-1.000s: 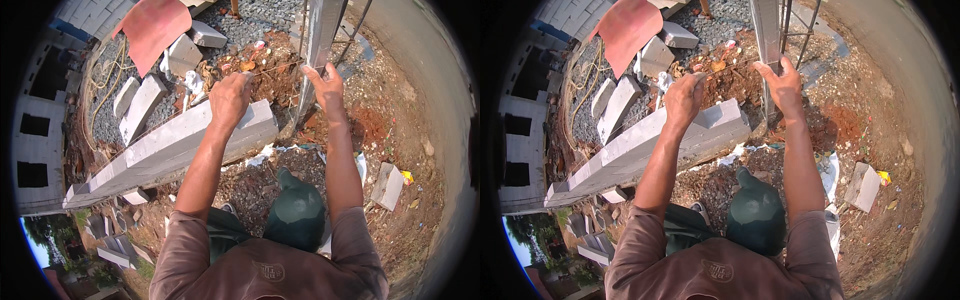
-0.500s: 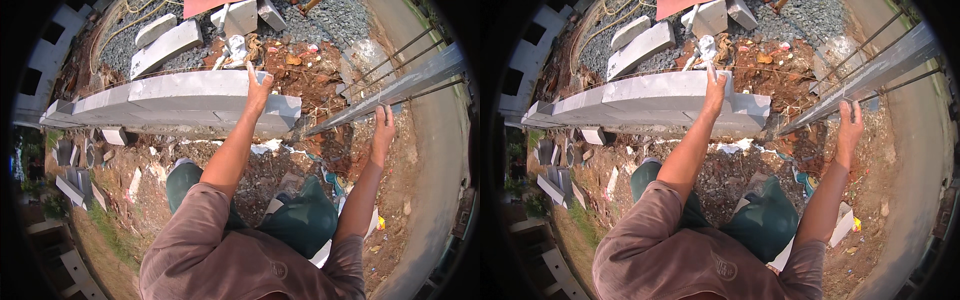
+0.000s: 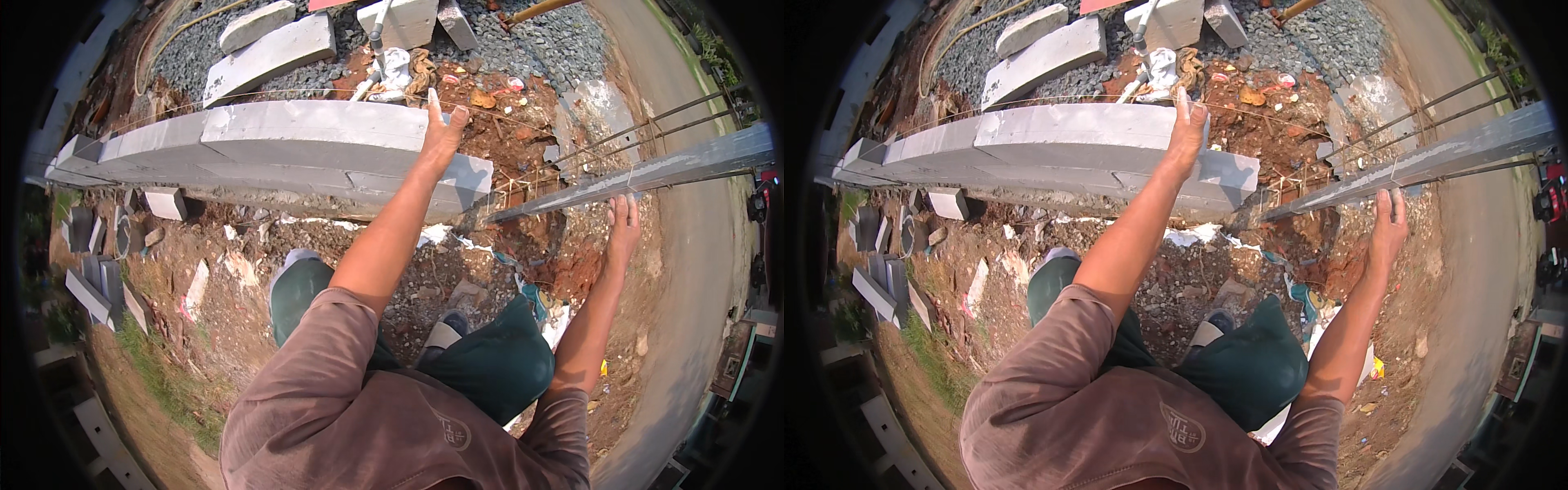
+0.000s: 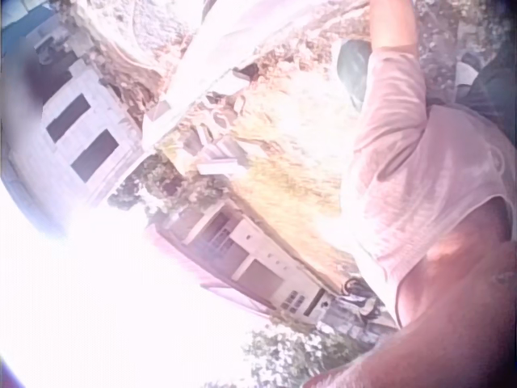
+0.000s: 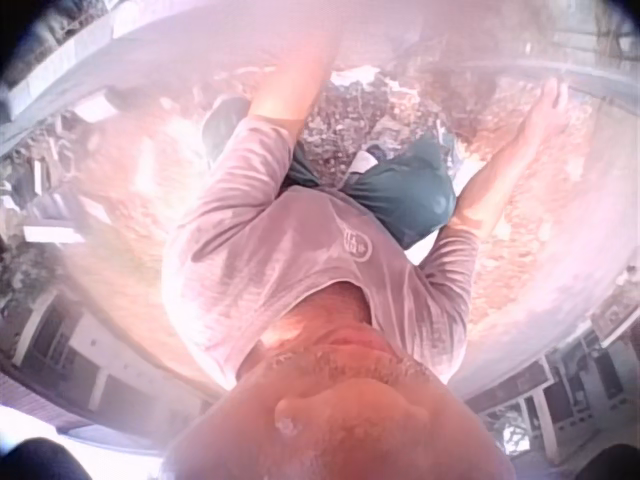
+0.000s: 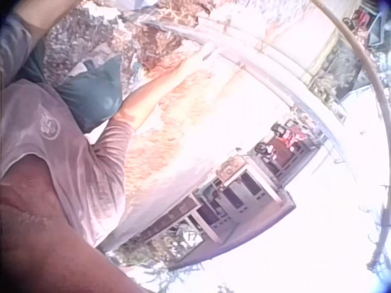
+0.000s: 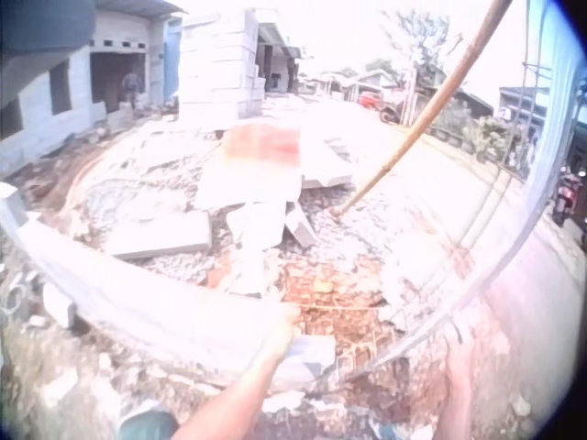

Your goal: The person picks up a concrete block, places it on a partially built wall, and uses a trowel to apply and smooth cement mortar between the blocks. The person repeats this process, adding more blocks and applying mortar to secure them in place.

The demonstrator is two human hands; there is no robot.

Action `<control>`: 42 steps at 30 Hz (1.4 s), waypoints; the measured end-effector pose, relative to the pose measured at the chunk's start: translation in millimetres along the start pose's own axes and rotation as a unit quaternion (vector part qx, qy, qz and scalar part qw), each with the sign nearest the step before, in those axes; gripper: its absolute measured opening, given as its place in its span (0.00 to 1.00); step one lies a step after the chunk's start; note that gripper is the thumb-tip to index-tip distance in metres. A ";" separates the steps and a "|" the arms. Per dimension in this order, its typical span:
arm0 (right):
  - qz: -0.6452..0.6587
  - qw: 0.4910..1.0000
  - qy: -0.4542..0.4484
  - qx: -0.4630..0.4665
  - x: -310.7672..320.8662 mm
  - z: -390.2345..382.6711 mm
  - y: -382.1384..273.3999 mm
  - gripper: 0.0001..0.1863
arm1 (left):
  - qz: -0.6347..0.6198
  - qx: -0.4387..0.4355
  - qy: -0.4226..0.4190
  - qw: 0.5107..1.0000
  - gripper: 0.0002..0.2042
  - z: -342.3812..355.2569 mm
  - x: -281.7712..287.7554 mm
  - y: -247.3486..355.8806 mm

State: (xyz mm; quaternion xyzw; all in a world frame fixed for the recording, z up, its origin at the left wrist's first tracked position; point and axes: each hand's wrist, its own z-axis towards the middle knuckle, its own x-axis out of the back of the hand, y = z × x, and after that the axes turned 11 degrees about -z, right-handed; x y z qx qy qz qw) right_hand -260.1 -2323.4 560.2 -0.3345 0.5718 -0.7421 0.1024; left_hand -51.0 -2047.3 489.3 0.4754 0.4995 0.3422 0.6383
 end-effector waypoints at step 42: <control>0.043 0.998 -0.036 -0.005 24.5 62.0 33.3 0.40 | -0.190 -0.003 0.001 0.982 0.16 -46.9 -10.6 80.9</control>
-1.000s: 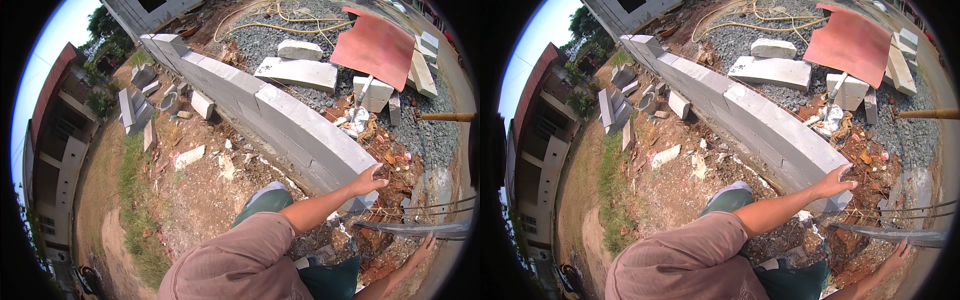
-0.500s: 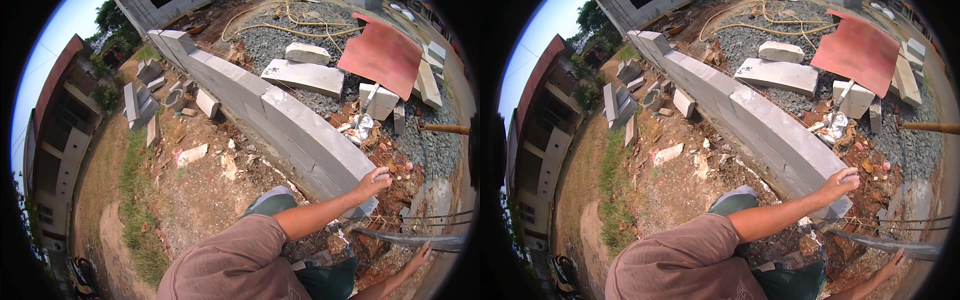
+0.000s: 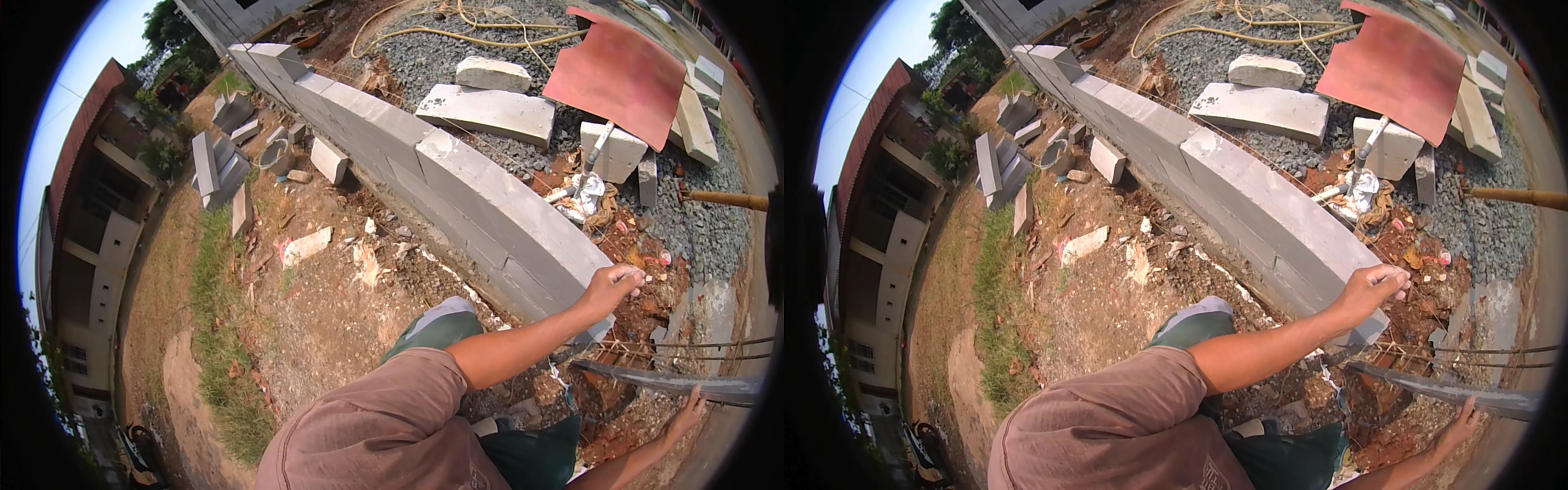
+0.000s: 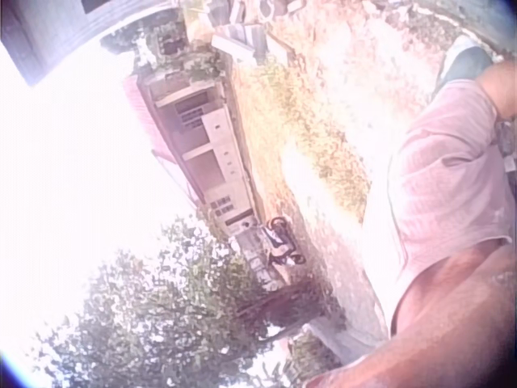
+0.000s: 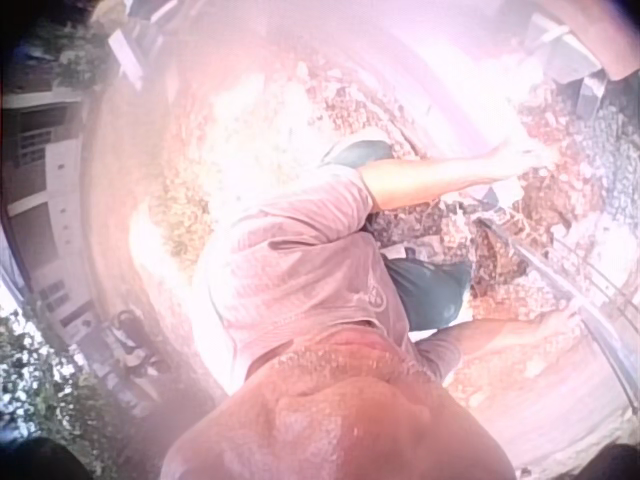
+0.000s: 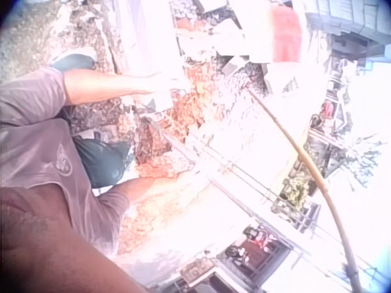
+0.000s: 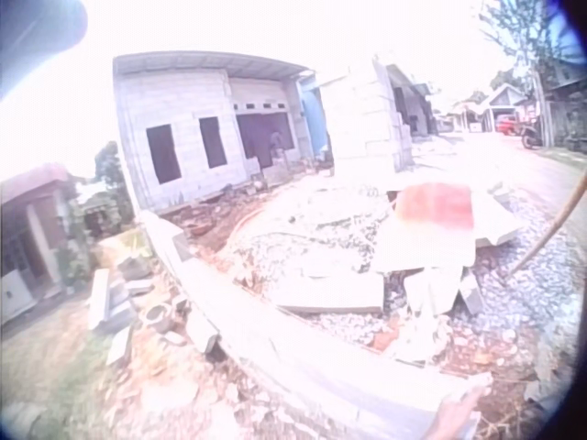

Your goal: The person picks up a concrete block, places it on a partially built wall, and uses a trowel to apply and smooth cement mortar between the blocks. The person repeats this process, adding more blocks and applying mortar to secure them in place.

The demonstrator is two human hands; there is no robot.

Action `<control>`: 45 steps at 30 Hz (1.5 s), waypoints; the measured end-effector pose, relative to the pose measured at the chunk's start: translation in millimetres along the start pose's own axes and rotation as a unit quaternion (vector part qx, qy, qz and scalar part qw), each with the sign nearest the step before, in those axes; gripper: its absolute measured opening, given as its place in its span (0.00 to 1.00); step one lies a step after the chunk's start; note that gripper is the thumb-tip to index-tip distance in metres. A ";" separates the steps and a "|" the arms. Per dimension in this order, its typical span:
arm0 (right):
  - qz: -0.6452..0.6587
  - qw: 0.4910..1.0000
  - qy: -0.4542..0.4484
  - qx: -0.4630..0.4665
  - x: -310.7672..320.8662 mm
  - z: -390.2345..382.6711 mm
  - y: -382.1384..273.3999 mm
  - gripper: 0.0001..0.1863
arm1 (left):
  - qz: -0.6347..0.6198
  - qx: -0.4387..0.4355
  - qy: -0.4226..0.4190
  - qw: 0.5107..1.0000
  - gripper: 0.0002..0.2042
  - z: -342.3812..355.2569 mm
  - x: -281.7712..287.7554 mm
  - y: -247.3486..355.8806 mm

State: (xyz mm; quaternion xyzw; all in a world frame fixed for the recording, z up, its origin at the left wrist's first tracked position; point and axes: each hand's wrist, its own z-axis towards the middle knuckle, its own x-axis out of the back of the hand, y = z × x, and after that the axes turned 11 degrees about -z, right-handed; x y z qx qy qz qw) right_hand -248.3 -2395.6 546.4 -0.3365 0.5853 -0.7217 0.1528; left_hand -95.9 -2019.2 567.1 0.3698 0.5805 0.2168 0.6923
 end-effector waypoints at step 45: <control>0.061 0.996 -0.057 0.040 0.5 3.3 -12.8 0.32 | -0.061 0.056 0.030 0.996 0.14 3.1 -9.2 14.1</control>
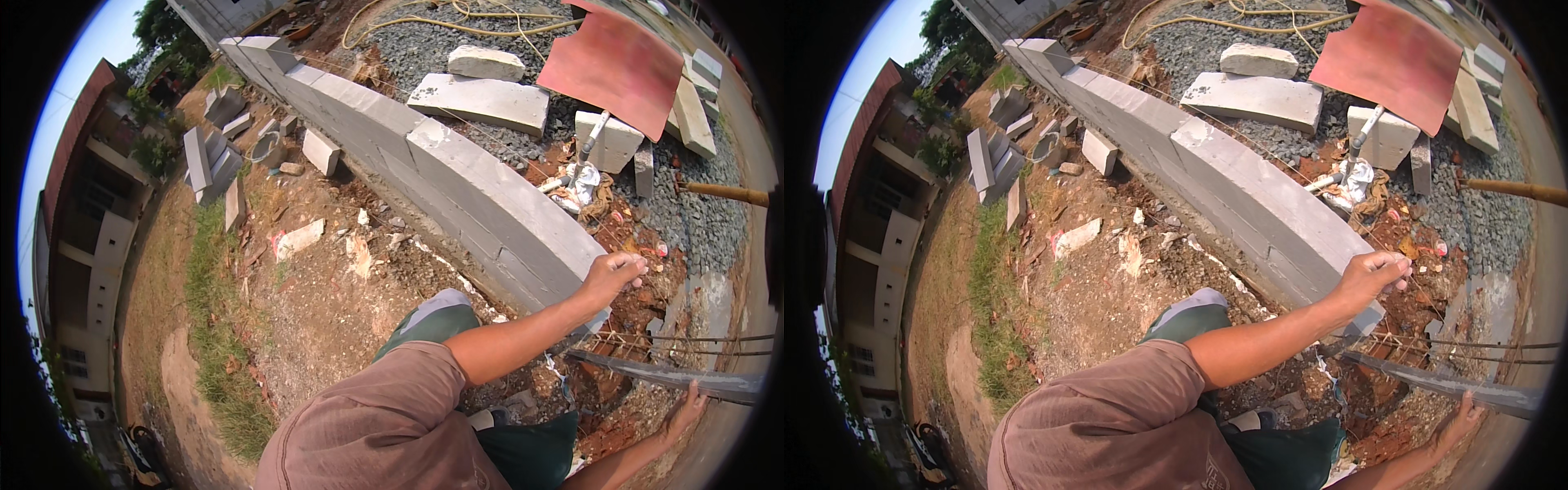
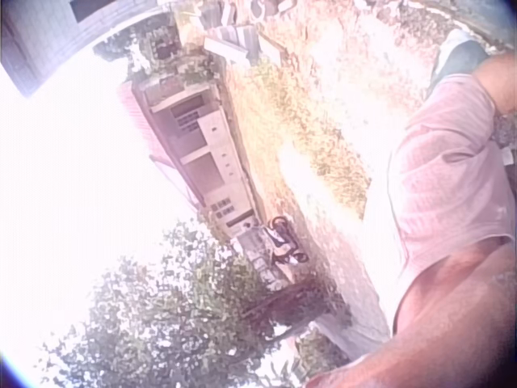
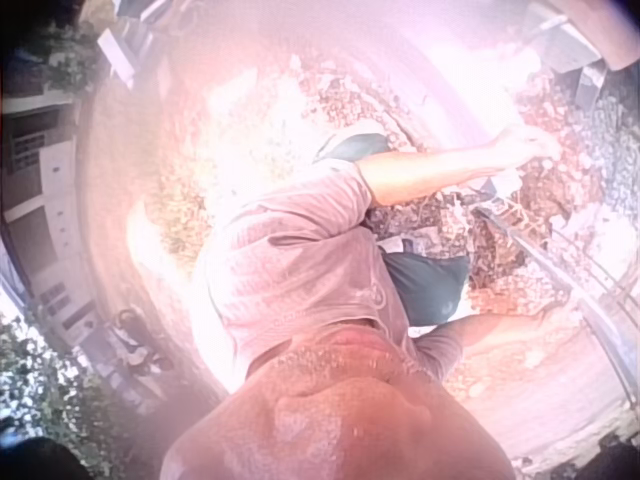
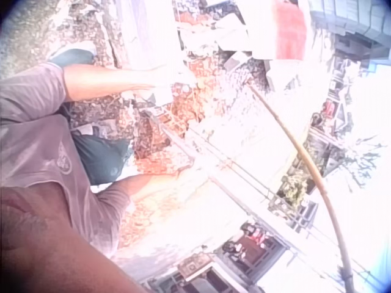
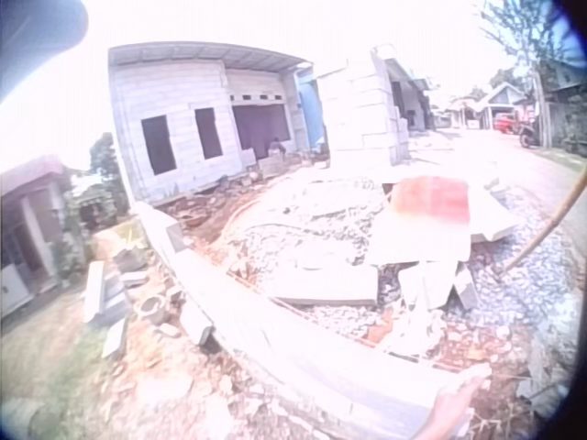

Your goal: The person picks up a concrete block, places it on a partially built wall, and uses a trowel to apply and smooth cement mortar between the blocks. The person repeats this process, adding more blocks and applying mortar to secure them in place.

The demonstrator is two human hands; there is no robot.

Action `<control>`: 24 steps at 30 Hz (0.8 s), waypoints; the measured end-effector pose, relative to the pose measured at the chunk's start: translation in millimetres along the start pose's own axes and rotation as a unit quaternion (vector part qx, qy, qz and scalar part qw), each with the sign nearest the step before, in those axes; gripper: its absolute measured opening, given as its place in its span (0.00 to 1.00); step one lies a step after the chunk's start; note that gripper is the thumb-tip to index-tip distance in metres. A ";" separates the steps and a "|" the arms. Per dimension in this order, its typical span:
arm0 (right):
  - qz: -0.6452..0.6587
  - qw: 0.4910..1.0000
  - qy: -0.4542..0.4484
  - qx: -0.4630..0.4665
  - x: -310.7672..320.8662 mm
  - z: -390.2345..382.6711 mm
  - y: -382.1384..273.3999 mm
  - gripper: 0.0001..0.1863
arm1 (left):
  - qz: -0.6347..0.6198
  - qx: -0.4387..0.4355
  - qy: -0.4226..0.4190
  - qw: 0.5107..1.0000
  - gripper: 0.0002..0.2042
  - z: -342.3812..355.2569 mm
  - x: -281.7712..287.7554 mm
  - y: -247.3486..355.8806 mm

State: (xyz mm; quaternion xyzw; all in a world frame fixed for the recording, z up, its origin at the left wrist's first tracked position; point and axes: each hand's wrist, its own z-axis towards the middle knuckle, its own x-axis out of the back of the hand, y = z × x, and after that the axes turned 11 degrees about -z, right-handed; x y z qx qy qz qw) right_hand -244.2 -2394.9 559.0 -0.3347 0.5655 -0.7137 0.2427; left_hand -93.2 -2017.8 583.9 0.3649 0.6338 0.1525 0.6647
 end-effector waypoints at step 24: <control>-0.060 0.995 0.069 -0.041 -13.2 -10.7 -5.6 0.39 | 0.009 0.004 -0.001 1.000 0.19 1.8 8.1 1.0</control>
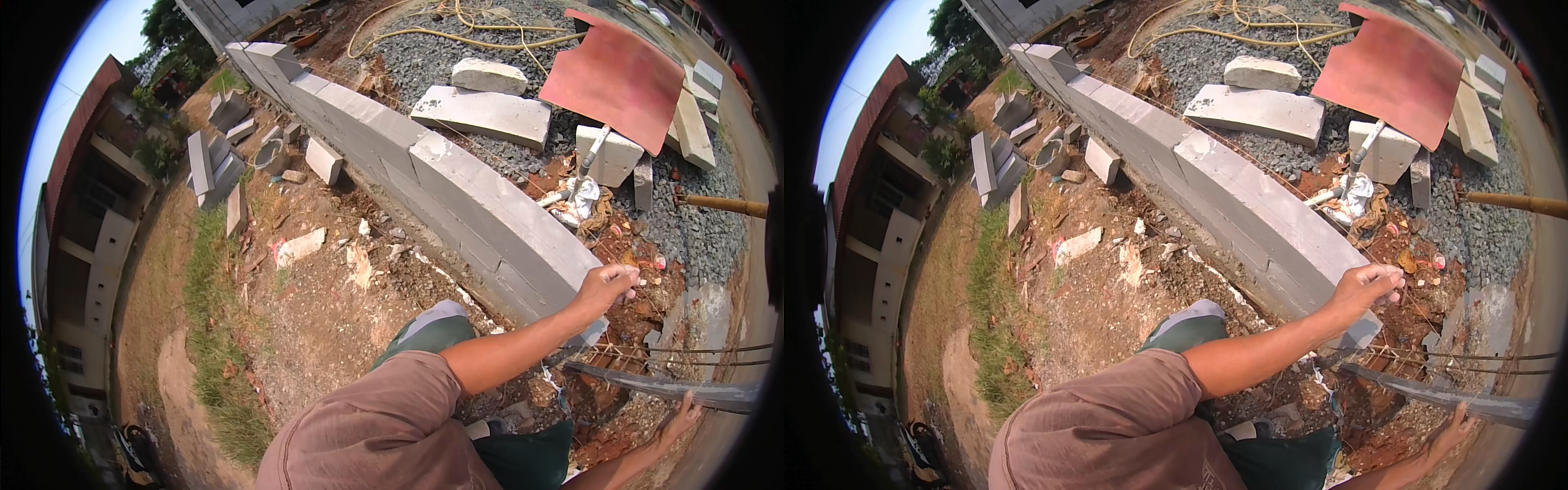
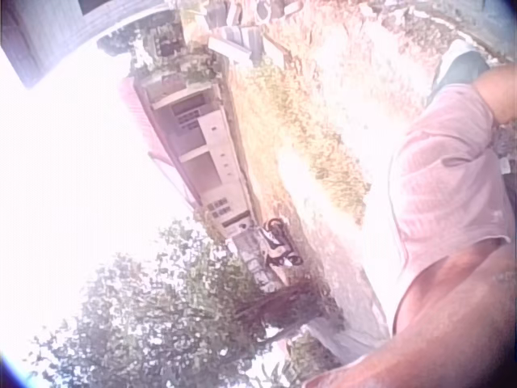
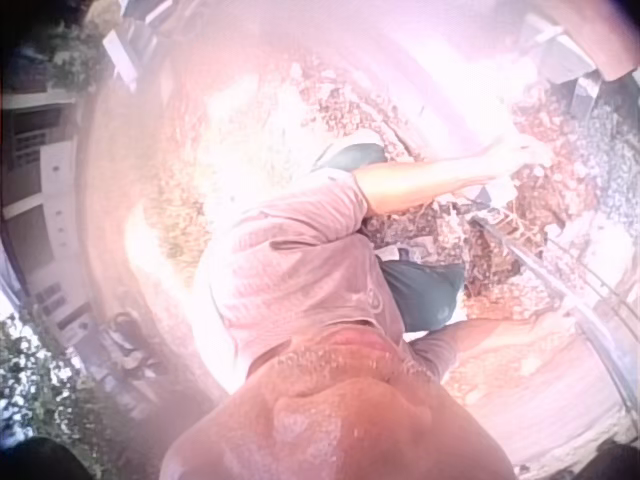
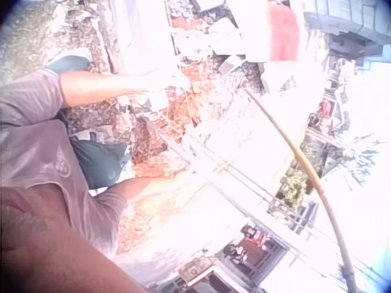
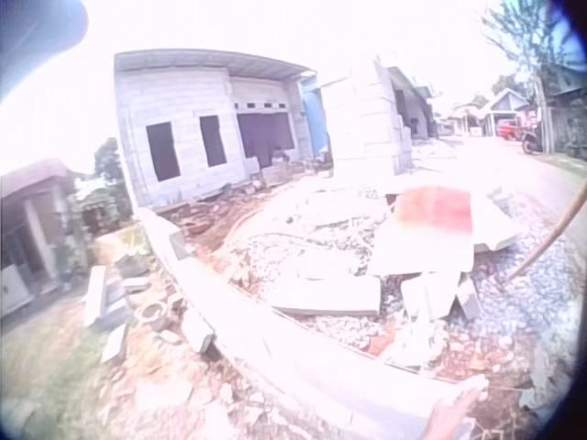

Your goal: The person picks up a concrete block, places it on a partially built wall, and uses a trowel to apply and smooth cement mortar between the blocks. The person repeats this process, adding more blocks and applying mortar to secure them in place.

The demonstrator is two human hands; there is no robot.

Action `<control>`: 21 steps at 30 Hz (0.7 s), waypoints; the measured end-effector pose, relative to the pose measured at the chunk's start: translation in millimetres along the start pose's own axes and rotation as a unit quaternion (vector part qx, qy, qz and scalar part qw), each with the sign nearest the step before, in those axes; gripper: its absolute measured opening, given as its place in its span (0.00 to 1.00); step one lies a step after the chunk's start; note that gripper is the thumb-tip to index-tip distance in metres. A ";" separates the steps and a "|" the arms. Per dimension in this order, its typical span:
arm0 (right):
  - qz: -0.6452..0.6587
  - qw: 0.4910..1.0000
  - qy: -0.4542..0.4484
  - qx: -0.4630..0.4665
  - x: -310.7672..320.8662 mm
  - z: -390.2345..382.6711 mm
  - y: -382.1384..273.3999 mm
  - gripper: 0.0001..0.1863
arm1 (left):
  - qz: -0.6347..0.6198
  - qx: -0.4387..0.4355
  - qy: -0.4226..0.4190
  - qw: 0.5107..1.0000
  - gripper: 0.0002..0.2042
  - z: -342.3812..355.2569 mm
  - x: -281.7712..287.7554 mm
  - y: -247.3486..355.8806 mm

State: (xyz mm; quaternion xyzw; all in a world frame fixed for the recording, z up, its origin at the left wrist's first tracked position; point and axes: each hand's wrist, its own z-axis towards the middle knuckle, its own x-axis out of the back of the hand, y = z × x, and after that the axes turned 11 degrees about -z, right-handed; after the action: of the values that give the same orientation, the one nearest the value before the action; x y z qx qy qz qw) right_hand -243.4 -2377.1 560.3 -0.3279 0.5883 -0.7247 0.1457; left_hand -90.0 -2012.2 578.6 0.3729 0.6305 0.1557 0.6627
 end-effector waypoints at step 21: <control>0.063 0.998 -0.023 0.015 1.8 3.9 1.1 0.34 | -0.007 0.013 0.008 1.000 0.19 -4.2 0.9 4.5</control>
State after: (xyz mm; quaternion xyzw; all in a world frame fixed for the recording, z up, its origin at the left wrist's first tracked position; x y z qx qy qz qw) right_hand -242.4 -2381.4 560.1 -0.3042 0.5936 -0.7150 0.2095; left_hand -92.7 -2007.3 581.4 0.3758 0.6404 0.1462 0.6537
